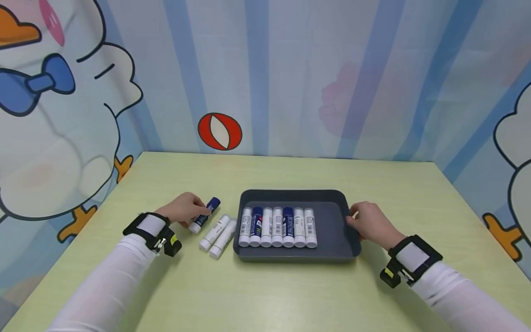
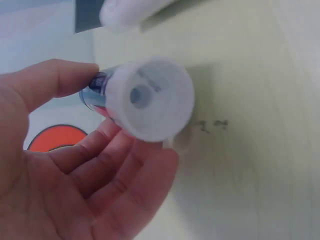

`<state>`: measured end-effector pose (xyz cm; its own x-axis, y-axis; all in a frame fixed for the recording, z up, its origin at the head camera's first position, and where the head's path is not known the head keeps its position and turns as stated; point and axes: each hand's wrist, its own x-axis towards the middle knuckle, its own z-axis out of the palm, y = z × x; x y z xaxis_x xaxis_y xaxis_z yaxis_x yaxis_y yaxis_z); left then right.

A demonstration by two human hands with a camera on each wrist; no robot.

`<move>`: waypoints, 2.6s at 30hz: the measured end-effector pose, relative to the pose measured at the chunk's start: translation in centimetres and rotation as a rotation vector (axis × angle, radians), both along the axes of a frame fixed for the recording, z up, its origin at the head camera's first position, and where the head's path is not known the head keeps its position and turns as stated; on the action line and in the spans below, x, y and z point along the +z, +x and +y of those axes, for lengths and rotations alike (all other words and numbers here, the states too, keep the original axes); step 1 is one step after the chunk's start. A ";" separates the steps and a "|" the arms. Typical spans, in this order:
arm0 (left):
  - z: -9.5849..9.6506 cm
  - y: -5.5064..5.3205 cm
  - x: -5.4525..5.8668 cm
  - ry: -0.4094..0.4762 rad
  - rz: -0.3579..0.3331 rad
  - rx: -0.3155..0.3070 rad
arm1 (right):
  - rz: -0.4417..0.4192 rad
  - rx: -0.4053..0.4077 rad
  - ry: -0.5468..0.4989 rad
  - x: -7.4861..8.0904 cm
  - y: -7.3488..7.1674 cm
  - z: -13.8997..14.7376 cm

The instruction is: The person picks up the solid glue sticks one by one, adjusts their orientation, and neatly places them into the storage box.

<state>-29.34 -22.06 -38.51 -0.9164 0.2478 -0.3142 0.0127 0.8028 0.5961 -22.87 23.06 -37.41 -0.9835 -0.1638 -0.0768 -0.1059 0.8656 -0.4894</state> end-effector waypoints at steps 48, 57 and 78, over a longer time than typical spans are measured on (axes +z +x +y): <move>25.3 2.0 3.8 0.294 -0.017 -0.242 | -0.029 -0.006 0.001 0.0 0.0 0.0; 29.5 2.8 2.2 -0.107 0.202 -0.240 | 0.000 0.017 0.007 0.1 0.1 0.2; 30.5 2.1 1.0 -0.388 0.435 -0.300 | 0.015 0.042 0.007 -0.2 -0.2 0.1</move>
